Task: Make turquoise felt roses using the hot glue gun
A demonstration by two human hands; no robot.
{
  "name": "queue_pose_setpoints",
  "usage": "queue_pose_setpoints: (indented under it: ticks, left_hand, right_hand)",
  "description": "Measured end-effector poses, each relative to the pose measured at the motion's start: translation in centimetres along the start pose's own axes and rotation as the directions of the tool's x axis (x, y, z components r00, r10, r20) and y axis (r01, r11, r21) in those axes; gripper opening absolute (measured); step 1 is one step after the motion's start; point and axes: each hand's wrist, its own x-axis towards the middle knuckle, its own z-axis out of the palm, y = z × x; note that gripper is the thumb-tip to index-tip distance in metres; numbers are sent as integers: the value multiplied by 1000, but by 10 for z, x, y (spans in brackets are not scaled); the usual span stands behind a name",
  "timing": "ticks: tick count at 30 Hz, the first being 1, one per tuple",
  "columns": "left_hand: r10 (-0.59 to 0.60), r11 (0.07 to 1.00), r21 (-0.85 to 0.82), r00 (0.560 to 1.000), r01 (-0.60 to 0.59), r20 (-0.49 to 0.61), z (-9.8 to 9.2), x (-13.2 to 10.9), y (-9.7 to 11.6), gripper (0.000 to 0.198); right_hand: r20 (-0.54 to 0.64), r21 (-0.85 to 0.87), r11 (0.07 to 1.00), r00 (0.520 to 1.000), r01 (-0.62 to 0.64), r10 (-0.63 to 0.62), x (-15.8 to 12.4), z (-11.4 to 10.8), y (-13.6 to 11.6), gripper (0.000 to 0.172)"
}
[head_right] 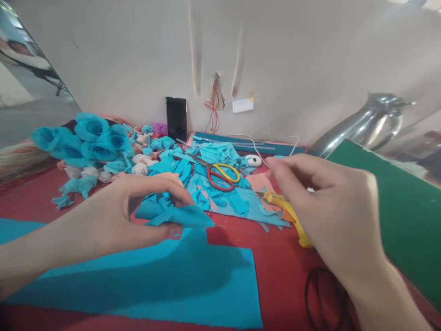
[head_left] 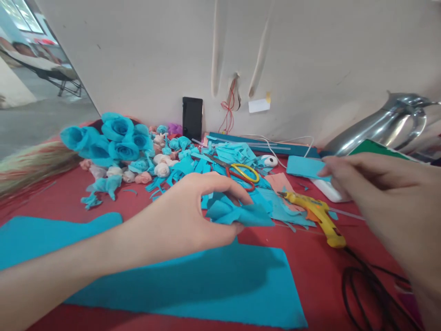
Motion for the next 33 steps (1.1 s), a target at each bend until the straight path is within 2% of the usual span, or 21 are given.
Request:
queue_pose_setpoints:
  ticks: [1, 3, 4, 6, 9, 18, 26, 33]
  left_hand:
    - [22, 1000, 13, 999, -21, -23, 1, 0, -1, 21]
    - [80, 996, 52, 994, -76, -68, 2, 1, -2, 22]
    - [107, 992, 72, 991, -101, -77, 2, 1, -2, 23]
    - [146, 985, 98, 987, -139, -63, 2, 1, -2, 25]
    - [153, 984, 93, 988, -151, -13, 3, 0, -1, 29]
    - [145, 989, 26, 989, -145, -6, 7, 1, -4, 27]
    - [47, 996, -79, 999, -46, 12, 9, -1, 0, 25]
    - [16, 993, -116, 1000, -15, 11, 8, 1, 3, 21]
  right_hand:
    - [-14, 22, 1000, 1000, 6, -6, 0, 1, -1, 6]
    - [29, 64, 993, 995, 96, -98, -2, 3, -7, 16]
    - [79, 89, 978, 978, 188, -195, -4, 4, -10, 18]
    - [160, 117, 923, 910, 367, -382, -8, 7, -16, 19]
    - [199, 148, 861, 838, 487, -508, -12, 11, -21, 24]
    - [208, 154, 844, 818, 514, -536, -22, 16, -21, 16]
    - [218, 124, 829, 800, 545, -559, -17, 16, -28, 29]
    - [192, 81, 833, 812, 547, -552, -22, 18, -29, 28]
